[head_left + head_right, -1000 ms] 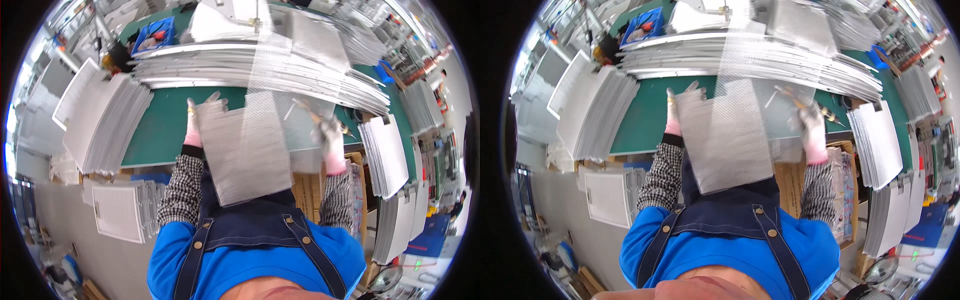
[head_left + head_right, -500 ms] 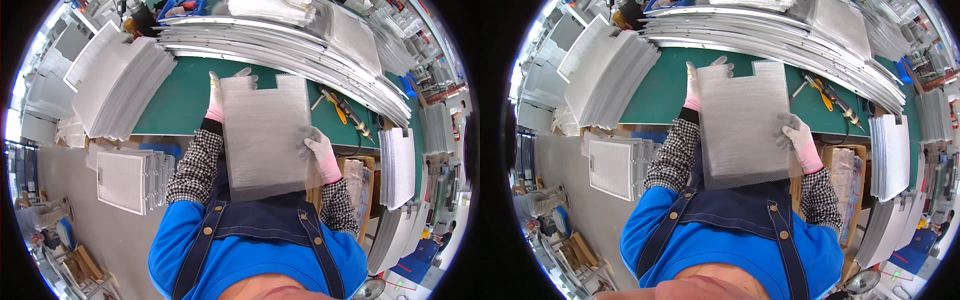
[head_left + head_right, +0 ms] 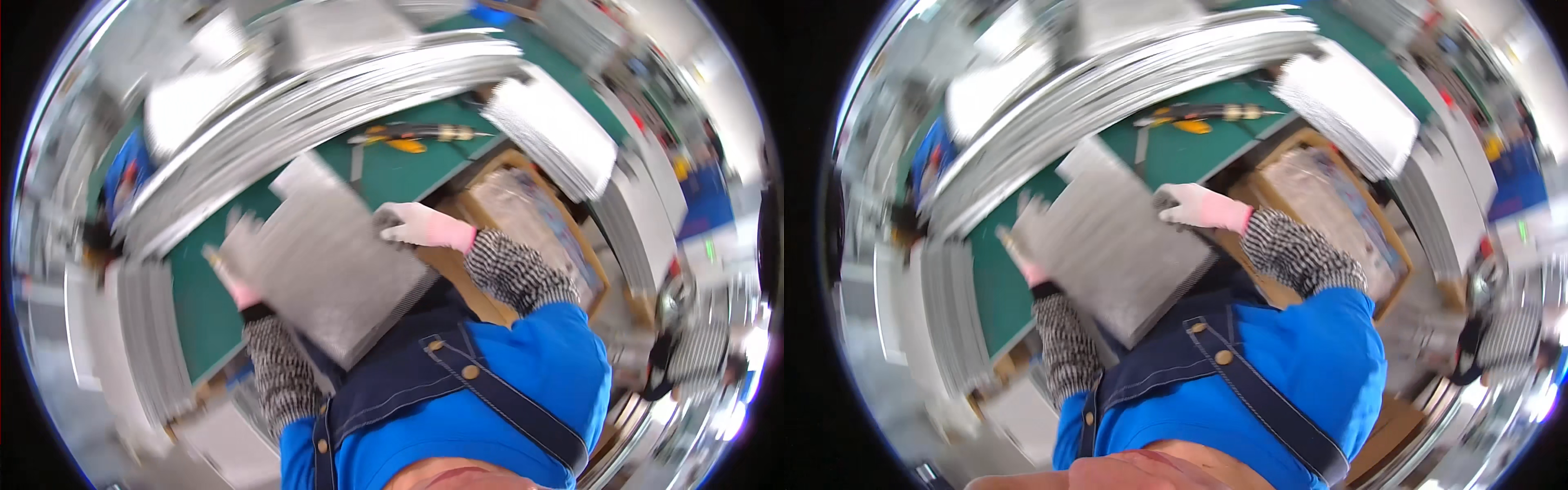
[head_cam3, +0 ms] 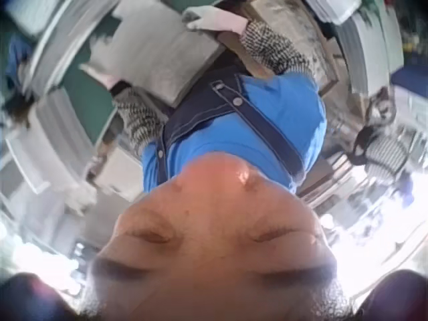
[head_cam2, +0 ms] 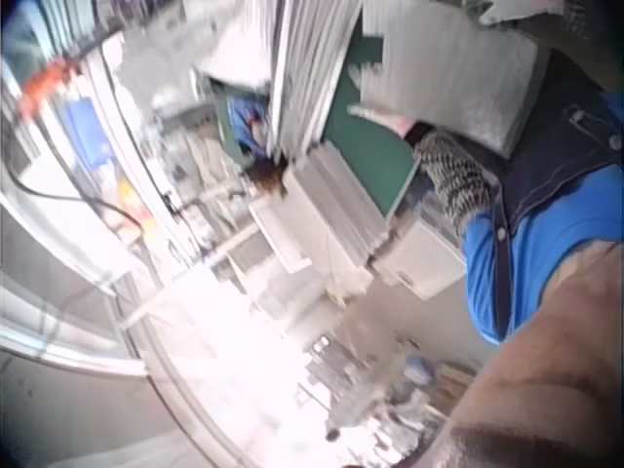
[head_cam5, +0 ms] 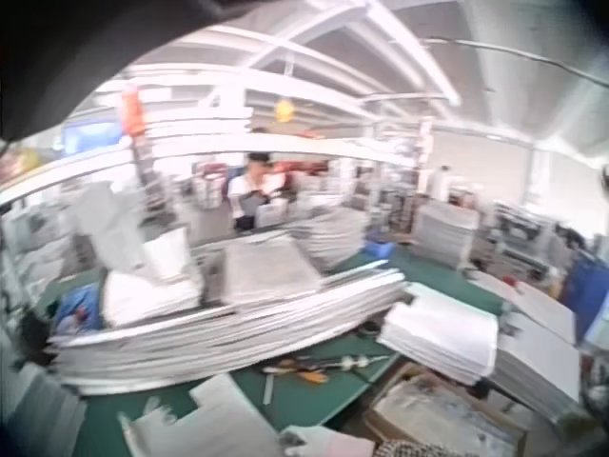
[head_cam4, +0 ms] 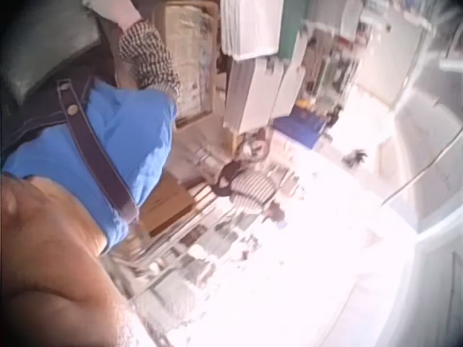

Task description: The person assembles air filters by hand at a factory workstation. They pick up a mesh filter sheet, place it into a white frame, and use a handheld tool to secure the edges. The process is repeated for multiple units, which are then stacked on the table.

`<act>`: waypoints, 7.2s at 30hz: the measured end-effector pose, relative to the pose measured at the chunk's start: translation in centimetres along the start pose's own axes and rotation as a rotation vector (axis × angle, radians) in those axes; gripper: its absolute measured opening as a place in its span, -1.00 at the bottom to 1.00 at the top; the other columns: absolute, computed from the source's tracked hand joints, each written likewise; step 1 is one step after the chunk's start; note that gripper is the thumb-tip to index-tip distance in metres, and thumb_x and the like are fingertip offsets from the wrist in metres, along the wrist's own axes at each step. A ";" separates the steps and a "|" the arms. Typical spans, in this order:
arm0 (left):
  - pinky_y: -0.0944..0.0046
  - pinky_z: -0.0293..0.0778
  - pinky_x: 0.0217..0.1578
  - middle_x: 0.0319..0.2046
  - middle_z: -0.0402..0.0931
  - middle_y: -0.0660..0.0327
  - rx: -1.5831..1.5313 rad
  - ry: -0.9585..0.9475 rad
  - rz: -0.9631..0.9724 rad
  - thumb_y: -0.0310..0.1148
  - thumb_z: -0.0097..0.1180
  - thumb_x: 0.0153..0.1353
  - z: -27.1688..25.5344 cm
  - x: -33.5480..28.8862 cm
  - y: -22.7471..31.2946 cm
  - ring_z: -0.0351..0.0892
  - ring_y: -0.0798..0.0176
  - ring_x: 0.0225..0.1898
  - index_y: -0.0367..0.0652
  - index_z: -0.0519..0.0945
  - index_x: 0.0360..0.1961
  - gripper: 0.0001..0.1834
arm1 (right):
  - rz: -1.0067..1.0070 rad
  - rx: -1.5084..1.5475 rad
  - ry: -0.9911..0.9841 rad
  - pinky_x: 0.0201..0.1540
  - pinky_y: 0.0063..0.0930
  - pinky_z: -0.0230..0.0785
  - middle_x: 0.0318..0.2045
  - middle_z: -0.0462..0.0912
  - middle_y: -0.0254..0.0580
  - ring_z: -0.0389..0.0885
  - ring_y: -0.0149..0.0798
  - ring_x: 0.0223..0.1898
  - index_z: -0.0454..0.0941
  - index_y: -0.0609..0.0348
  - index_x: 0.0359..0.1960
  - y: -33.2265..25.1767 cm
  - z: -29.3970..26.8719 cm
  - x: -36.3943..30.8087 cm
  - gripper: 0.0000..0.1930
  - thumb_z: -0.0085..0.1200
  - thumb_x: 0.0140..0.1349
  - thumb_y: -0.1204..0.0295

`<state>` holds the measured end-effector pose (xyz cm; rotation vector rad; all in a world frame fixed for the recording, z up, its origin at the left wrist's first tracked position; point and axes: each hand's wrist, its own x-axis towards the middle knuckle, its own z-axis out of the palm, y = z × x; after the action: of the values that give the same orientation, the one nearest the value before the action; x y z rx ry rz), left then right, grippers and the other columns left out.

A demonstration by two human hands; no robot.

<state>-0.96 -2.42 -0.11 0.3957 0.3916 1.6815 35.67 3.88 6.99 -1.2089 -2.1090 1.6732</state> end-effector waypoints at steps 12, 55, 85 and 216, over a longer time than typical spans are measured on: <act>-0.04 0.30 0.28 0.09 0.34 0.05 0.107 -0.157 -0.009 0.29 0.22 0.19 0.8 2.1 -1.3 0.36 0.11 0.09 -0.26 0.12 0.48 0.09 | 0.297 -0.768 0.895 0.46 -0.15 0.14 0.33 0.42 0.05 0.35 0.05 0.36 0.33 0.07 0.38 15.2 -31.9 -17.1 -0.06 0.48 -0.04 0.06; -0.18 0.60 -0.04 0.06 0.48 -0.22 -0.204 0.019 0.010 0.61 -0.12 0.12 2.0 1.3 -0.9 0.57 -0.10 -0.06 -0.05 0.31 0.37 0.06 | -0.114 0.502 0.278 -0.09 -0.62 0.45 -0.09 0.66 -0.24 0.57 -0.51 -0.20 0.45 0.36 0.29 0.4 1.4 5.8 -0.52 -0.06 0.31 0.64; 0.09 0.44 0.22 0.25 0.45 0.01 0.859 -0.265 0.393 0.29 0.21 0.22 14.0 -9.0 3.6 0.50 0.14 0.22 -0.30 0.24 0.43 0.02 | 0.001 0.361 0.015 0.05 -0.47 0.51 -0.11 0.73 -0.25 0.66 -0.38 -0.10 0.61 0.38 0.07 7.5 5.7 -0.5 -0.63 0.31 0.27 0.46; 0.13 0.56 -0.02 -0.12 0.70 0.05 2.279 -0.639 -0.421 -0.20 0.47 -0.01 17.0 4.8 1.1 0.70 0.04 -0.05 -0.13 0.66 0.07 -0.42 | -0.313 -0.691 -0.314 -0.13 -0.27 0.49 -0.32 0.68 0.04 0.65 -0.08 -0.27 0.62 0.32 -0.18 -11.5 -4.1 10.8 -0.69 0.21 0.19 0.30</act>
<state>5.39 2.68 15.56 2.1271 1.5975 -0.0888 25.67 13.87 14.99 -0.6967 -3.0264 1.0762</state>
